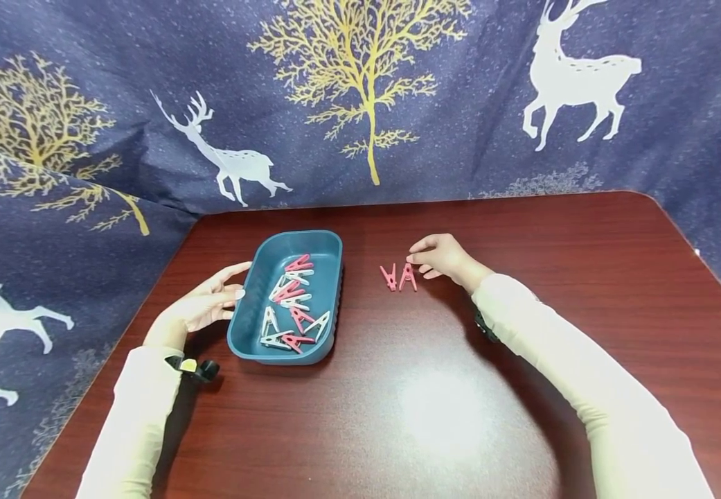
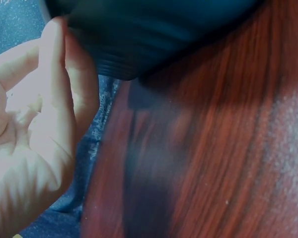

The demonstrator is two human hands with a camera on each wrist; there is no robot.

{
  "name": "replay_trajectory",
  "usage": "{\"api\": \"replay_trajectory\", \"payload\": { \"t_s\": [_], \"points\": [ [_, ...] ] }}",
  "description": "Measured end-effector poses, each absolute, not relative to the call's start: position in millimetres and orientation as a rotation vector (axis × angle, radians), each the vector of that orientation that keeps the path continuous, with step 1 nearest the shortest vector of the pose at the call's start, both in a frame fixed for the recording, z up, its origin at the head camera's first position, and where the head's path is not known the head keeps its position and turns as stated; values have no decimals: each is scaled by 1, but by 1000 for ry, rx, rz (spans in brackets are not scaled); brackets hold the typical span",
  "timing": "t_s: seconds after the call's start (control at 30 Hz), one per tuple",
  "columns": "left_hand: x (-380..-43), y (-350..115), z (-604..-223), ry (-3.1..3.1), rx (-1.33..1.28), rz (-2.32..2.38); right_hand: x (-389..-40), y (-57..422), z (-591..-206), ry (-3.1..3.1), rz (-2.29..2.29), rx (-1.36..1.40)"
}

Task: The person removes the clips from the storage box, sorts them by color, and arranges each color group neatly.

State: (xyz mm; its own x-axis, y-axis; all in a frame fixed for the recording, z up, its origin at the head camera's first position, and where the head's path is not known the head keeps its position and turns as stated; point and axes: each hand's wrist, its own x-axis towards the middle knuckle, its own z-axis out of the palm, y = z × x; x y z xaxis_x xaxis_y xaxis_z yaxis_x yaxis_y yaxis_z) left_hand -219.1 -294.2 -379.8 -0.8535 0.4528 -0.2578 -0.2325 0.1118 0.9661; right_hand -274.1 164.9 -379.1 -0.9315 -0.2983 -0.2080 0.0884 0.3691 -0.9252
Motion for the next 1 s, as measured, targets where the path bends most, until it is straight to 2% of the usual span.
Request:
{"api": "replay_trajectory", "payload": {
  "t_s": [0.57,1.0],
  "points": [
    [-211,-286,-366,1855,209,1821,-260,148,-352,2361,-1597,-358],
    [-220,-296,-382,1902,243,1783,-247,134,-340,2413,-1511,-588]
  ]
}}
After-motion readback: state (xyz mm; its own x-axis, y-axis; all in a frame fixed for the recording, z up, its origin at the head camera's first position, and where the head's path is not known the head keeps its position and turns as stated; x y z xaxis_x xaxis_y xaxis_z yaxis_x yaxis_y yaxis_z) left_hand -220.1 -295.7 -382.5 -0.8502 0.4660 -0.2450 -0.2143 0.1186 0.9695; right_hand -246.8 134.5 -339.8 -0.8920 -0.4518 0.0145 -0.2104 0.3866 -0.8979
